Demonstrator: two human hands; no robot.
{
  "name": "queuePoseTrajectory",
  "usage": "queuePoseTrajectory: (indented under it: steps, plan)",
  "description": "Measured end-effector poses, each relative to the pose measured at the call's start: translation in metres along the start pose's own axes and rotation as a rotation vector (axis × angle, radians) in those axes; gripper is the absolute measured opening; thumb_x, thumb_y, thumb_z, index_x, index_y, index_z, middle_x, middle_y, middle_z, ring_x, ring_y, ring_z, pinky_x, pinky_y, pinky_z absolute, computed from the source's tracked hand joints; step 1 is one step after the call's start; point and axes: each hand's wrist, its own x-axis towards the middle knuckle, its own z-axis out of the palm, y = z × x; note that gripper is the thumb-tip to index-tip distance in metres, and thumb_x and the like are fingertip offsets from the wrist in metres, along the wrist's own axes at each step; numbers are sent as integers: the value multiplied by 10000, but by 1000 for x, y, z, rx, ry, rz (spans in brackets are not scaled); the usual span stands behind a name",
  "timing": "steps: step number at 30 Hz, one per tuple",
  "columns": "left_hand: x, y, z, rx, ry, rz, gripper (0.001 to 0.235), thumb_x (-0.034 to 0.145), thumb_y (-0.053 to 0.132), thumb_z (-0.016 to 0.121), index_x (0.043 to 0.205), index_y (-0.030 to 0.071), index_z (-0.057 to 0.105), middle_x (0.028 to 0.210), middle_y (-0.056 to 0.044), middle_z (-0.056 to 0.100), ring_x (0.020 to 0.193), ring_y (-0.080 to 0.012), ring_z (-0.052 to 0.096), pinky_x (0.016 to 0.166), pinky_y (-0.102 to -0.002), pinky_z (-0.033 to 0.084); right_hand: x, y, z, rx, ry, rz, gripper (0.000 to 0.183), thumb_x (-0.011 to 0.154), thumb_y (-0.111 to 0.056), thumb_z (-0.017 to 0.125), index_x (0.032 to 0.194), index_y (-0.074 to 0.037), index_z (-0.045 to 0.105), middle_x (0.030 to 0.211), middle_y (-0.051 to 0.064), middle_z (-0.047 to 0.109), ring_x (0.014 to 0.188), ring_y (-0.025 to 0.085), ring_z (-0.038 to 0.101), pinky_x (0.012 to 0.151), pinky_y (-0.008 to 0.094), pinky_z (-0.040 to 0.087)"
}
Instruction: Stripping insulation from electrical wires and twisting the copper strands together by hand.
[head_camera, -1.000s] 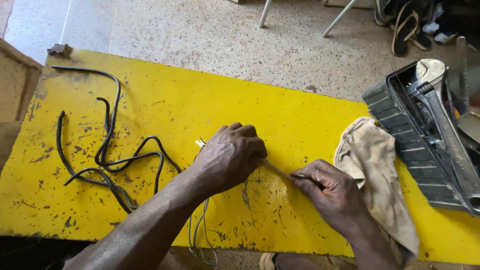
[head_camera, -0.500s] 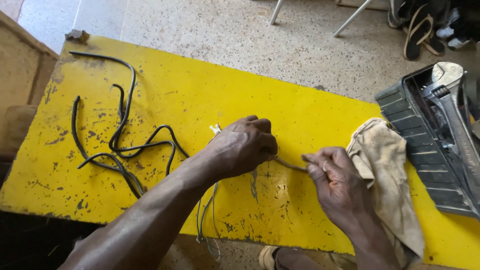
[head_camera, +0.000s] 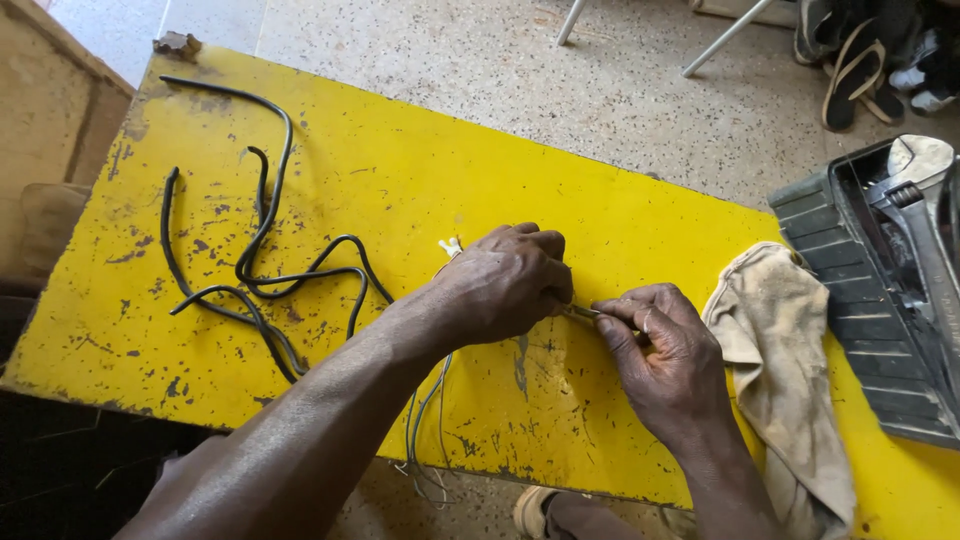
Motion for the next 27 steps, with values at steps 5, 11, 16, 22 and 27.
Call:
queuePoseTrajectory:
  steps: [5,11,16,22,27]
  plan:
    - [1,11,-12,-11,-61,-99,104,908,227,789,944,181,874,937,-101,724,933,-287,690,839,-415,569,5,-5,3,22,32,-33,186,1013,-220,746,1060,-59,826,930,156,727,929,382,749,749,493,638]
    - [0,10,-14,-16,-64,-105,122,923,256,773,941,186,871,951,-96,716,964,-295,685,864,-430,548,6,-5,6,45,10,-25,168,1014,-181,731,1072,-49,818,943,181,729,954,399,749,754,506,645]
    - [1,10,-11,-9,-65,-102,122,923,265,776,945,189,867,956,-94,713,973,-299,684,871,-435,541,5,-5,7,59,4,-27,171,1016,-182,725,1087,-57,817,954,177,727,968,396,748,764,501,649]
    - [1,12,-14,5,-69,-94,149,952,275,747,917,178,853,926,-80,688,961,-288,679,849,-432,533,6,-9,8,61,27,-94,181,1014,-161,714,1129,-81,828,920,147,717,968,369,749,765,481,646]
    - [2,10,-12,22,-75,-81,147,951,256,748,936,156,856,919,-93,688,961,-297,674,847,-441,533,4,-5,11,5,39,-122,137,995,-162,746,1069,-90,835,904,157,717,928,371,745,756,481,647]
